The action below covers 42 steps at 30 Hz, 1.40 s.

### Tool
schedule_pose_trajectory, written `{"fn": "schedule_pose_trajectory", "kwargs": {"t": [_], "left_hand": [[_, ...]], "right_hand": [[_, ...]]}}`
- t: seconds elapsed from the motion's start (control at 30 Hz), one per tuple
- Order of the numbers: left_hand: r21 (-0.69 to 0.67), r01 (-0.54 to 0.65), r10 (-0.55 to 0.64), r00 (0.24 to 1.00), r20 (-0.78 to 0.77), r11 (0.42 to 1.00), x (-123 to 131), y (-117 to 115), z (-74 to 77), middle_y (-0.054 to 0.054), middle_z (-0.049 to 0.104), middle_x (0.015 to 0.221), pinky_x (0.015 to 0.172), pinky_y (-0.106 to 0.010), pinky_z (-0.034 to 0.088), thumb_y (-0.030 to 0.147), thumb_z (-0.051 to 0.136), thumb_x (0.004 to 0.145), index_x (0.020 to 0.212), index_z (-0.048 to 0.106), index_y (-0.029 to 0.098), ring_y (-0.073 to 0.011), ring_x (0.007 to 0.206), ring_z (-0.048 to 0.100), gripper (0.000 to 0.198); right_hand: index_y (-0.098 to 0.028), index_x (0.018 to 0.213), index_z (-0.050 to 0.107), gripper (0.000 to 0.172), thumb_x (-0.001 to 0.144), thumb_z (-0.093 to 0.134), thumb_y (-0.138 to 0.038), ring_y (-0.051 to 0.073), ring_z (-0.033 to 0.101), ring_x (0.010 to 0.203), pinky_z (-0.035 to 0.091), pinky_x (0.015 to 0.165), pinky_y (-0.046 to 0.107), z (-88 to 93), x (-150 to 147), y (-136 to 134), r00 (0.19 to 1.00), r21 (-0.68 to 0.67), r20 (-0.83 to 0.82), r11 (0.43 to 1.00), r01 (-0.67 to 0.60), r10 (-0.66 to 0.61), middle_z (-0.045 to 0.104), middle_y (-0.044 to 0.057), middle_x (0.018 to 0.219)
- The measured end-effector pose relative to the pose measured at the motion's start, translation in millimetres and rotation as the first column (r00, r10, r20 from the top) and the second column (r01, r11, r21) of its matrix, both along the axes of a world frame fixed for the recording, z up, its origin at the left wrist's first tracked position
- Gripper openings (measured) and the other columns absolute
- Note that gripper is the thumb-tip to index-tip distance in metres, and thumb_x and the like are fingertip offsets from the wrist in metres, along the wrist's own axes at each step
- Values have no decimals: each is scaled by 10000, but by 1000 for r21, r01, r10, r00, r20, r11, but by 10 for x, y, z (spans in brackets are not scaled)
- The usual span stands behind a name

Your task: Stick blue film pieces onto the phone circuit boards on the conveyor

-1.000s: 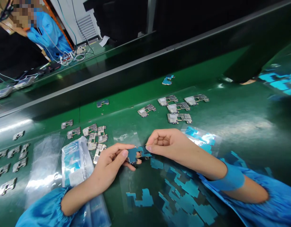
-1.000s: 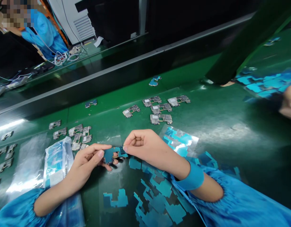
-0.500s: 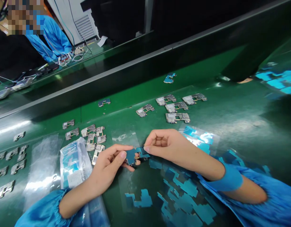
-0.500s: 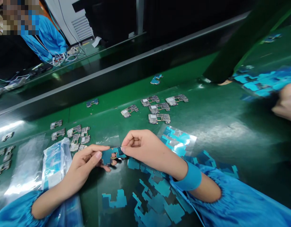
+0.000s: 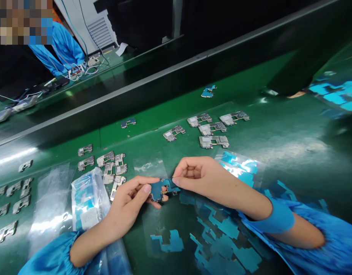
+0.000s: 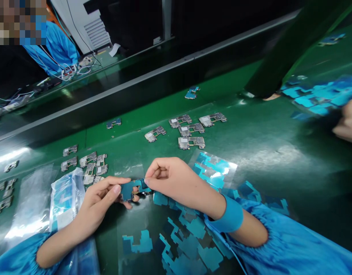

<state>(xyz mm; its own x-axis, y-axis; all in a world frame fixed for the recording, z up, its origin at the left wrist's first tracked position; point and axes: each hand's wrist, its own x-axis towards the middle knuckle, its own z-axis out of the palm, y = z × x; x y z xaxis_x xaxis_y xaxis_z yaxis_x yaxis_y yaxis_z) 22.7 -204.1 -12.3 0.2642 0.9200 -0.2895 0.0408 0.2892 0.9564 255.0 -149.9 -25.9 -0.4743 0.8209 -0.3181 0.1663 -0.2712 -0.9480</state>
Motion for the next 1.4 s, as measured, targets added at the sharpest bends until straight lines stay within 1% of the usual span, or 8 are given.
{"fn": "schedule_pose_trajectory", "kwargs": {"t": [0.27,0.5,0.7,0.9,1.07,1.13,1.27,1.4], "left_hand": [[3,-3,3,1000,12,1000,2,0,7,-58,827,938,753,-295,650,368,633,1004,1133,736,219,-187,788,788,222],[16,0,0,1000,0,1000,3,2,20,-57,827,906,742,-284,651,351,643,1000,1124,743,201,-176,735,789,219],[21,-4,4,1000,0,1000,2,7,18,-29,828,908,734,-244,636,341,640,1002,1115,749,233,-151,729,785,191],[12,-2,2,1000,14,1000,3,4,14,-43,828,922,752,-278,648,342,639,1002,1122,746,231,-168,753,785,195],[-7,-5,5,998,60,1000,1,-18,-7,-55,824,931,751,-289,661,362,640,1006,1126,744,221,-189,828,791,212],[-7,0,1,997,74,1000,4,-22,-11,-52,823,932,752,-280,662,357,643,1007,1139,743,223,-189,851,793,213],[4,4,-4,997,83,1000,19,-8,-8,-51,819,938,755,-269,664,351,645,1009,1148,746,214,-188,874,793,220],[15,-12,11,997,77,1000,27,14,11,-45,816,911,742,-261,668,368,675,990,1137,754,194,-189,859,797,241]], "right_hand": [[-230,749,674,94,810,722,-284,201,686,711,508,617,315,16,-11,-18,1000,38,24,999,-5,4,739,40,759],[-237,745,672,89,805,724,-280,209,698,722,525,626,322,20,-10,-28,1000,50,31,999,3,-4,742,38,758],[-244,740,649,79,787,707,-268,202,690,726,524,635,322,-7,-32,-38,1000,74,24,997,18,-20,729,26,747],[-245,778,626,80,813,695,-264,192,681,723,515,635,320,-31,-27,-45,1000,79,21,997,9,-11,702,14,764],[-242,838,617,75,829,687,-268,186,686,766,517,659,305,16,-25,-63,1000,68,3,998,-13,13,687,9,811],[-235,875,617,95,842,682,-295,187,686,785,507,663,299,45,-41,-61,1000,56,-16,998,-21,22,702,17,829],[-219,957,608,212,848,691,-381,183,656,725,437,583,287,57,-84,-59,999,8,-41,1000,-17,17,717,31,804],[-209,1003,628,246,864,695,-401,180,635,699,415,592,296,29,-87,-76,996,-34,-49,997,-76,74,734,36,773]]}}
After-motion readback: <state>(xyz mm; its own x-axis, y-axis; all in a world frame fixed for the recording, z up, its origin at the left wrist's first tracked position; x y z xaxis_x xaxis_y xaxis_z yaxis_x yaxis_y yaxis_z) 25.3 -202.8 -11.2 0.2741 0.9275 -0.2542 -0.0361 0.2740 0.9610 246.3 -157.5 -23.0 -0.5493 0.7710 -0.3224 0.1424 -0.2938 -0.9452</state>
